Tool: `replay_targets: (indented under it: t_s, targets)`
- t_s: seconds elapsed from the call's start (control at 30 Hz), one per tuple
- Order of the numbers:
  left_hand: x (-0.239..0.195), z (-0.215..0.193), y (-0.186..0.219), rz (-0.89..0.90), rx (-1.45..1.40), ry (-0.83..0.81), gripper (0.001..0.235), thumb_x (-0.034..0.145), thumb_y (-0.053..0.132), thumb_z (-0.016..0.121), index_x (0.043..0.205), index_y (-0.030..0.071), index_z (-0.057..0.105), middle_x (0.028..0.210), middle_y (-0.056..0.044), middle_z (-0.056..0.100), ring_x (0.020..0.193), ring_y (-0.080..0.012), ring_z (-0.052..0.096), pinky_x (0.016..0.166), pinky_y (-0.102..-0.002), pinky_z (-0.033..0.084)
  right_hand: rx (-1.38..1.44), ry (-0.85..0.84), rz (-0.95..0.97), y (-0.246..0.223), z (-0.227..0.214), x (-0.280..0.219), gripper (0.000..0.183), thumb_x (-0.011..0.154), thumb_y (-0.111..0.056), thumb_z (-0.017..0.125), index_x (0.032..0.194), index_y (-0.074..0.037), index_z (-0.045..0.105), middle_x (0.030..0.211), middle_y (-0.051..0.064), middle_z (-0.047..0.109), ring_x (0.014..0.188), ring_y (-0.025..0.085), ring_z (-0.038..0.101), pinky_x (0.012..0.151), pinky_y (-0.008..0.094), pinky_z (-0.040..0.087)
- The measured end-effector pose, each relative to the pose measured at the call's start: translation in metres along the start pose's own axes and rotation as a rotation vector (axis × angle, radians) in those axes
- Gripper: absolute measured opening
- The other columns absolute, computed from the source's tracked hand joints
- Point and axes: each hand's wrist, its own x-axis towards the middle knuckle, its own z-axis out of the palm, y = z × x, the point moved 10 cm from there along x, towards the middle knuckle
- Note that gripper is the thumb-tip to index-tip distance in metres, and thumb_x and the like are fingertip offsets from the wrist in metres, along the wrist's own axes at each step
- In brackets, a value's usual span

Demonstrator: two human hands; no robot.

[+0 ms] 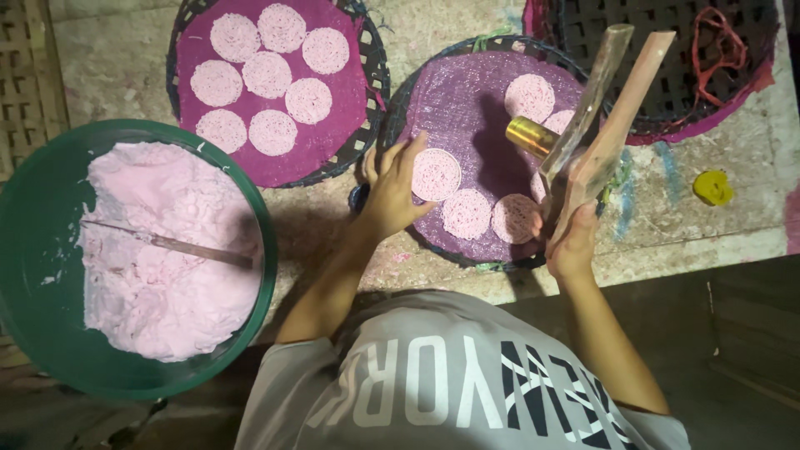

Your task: The person scoops pink dough from a green basin using a wooden spatula, then uses a metal ring mold and a plunger to form round discs on a purple glittery mat. The discs are arranged in a basket. The person repeats this process multiple times.

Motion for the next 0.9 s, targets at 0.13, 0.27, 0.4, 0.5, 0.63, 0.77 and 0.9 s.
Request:
replay_targets:
  t_s: [0.13,0.27,0.4,0.5,0.63,0.77,0.9]
  targets:
    - [-0.001,-0.011,0.007,-0.003,-0.017,0.022,0.122,0.067,0.035,0.094,0.16,0.01,0.019,0.152,-0.009,0.05,0.147,-0.0281,0.036,0.122,-0.061,0.006,-0.025,0.01,-0.012,0.0,-0.009,-0.006,0.078,0.101,-0.076,0.044,0.141,-0.009,0.047,0.094,0.006,0.052,0.077,0.019,0.052,0.063,0.032,0.041]
    - [0.008,-0.03,0.028,0.032,-0.108,0.046,0.123,0.07,0.034,0.094,0.161,0.009,0.015,0.151,-0.007,0.052,0.147,-0.031,0.033,0.121,-0.062,0.005,-0.029,0.022,-0.036,-0.008,-0.019,-0.01,0.083,0.101,-0.076,0.043,0.154,-0.011,0.043,0.102,0.004,0.05,0.08,0.018,0.049,0.067,0.034,0.042]
    - [0.042,-0.013,0.058,0.098,-0.173,-0.076,0.124,0.07,0.03,0.095,0.162,0.014,0.013,0.153,-0.008,0.052,0.149,-0.0316,0.032,0.121,-0.065,0.005,0.025,0.088,-0.077,-0.018,-0.041,-0.019,0.078,0.102,-0.076,0.043,0.144,-0.01,0.044,0.103,0.006,0.051,0.082,0.022,0.052,0.071,0.038,0.044]
    - [0.071,0.021,0.071,0.116,-0.151,-0.169,0.125,0.067,0.026,0.094,0.161,0.017,0.012,0.149,-0.008,0.053,0.148,-0.0307,0.034,0.12,-0.067,0.006,0.01,0.144,-0.112,-0.026,-0.062,-0.032,0.079,0.1,-0.077,0.042,0.145,-0.012,0.044,0.101,0.006,0.051,0.081,0.022,0.052,0.07,0.038,0.045]
    - [0.089,0.056,0.074,0.13,-0.091,-0.283,0.128,0.064,0.028,0.096,0.16,0.018,0.012,0.146,-0.01,0.053,0.145,-0.0315,0.037,0.118,-0.069,0.007,-0.016,0.158,-0.157,-0.037,-0.081,-0.049,0.079,0.101,-0.078,0.042,0.143,-0.01,0.045,0.096,0.007,0.049,0.08,0.022,0.052,0.068,0.037,0.043]
    - [0.089,0.078,0.066,0.113,-0.061,-0.341,0.131,0.061,0.033,0.098,0.159,0.019,0.012,0.146,-0.013,0.052,0.144,-0.031,0.039,0.118,-0.069,0.006,-0.056,0.155,-0.143,-0.04,-0.093,-0.063,0.081,0.102,-0.079,0.041,0.141,-0.008,0.044,0.095,0.007,0.048,0.08,0.022,0.052,0.068,0.037,0.044]
    - [0.081,0.086,0.06,0.131,-0.065,-0.32,0.121,0.074,0.037,0.092,0.161,0.018,0.011,0.148,-0.013,0.052,0.145,-0.0313,0.039,0.119,-0.069,0.005,-0.124,0.184,-0.125,-0.042,-0.098,-0.067,0.086,0.102,-0.077,0.04,0.151,-0.006,0.042,0.098,0.007,0.051,0.077,0.021,0.052,0.066,0.036,0.044]
